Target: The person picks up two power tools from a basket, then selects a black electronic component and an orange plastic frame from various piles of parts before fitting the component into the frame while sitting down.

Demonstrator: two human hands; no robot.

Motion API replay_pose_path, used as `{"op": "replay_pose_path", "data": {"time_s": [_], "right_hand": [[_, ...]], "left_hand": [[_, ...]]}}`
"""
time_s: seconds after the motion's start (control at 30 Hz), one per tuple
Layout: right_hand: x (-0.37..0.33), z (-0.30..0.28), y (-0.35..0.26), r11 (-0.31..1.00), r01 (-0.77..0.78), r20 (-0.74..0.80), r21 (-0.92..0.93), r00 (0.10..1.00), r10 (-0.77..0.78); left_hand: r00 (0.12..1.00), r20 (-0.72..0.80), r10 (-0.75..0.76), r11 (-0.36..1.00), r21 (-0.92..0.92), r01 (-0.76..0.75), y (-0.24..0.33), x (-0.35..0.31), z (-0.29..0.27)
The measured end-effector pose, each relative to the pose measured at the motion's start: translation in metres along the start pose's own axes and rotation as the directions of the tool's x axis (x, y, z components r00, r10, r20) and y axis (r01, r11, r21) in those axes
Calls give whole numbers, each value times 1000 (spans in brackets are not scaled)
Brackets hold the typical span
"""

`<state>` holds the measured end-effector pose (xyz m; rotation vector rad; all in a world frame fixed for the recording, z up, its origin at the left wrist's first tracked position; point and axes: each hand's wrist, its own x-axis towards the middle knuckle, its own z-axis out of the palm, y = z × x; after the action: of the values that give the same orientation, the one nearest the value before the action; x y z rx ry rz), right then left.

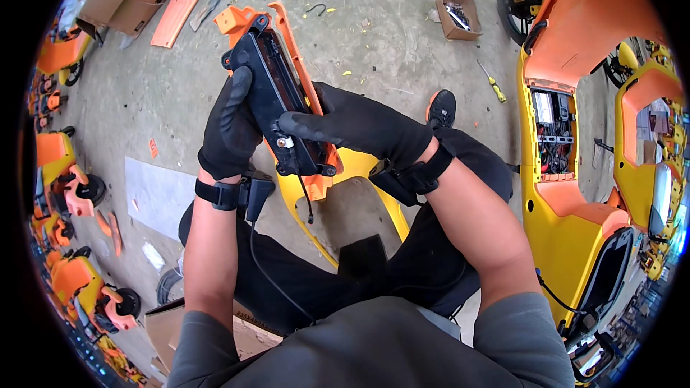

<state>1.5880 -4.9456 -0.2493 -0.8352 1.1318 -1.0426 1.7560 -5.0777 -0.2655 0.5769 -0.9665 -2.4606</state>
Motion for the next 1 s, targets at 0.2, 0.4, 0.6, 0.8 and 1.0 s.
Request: {"op": "replay_pose_path", "data": {"time_s": [0.2,0.4,0.6,0.8,1.0], "right_hand": [[-14,-8,-16,989,-113,-99,-93,990,104],[-7,-23,-7,731,388,31,-561,892,-450],[-4,-21,-4,981,101,-203,164,977,-67],[-1,-24,-4,976,146,-219,161,970,-109],[-3,-26,-3,984,154,-167,93,976,-138]], "left_hand": [[998,-54,15,1000,-16,-16,2,2,-5],[995,-47,84,996,6,-84,4,-1,-6],[996,3,89,995,-52,-89,1,-2,-7],[993,18,119,993,-29,-119,-1,-2,-7],[991,94,90,995,-56,-85,0,-8,-7]]}}
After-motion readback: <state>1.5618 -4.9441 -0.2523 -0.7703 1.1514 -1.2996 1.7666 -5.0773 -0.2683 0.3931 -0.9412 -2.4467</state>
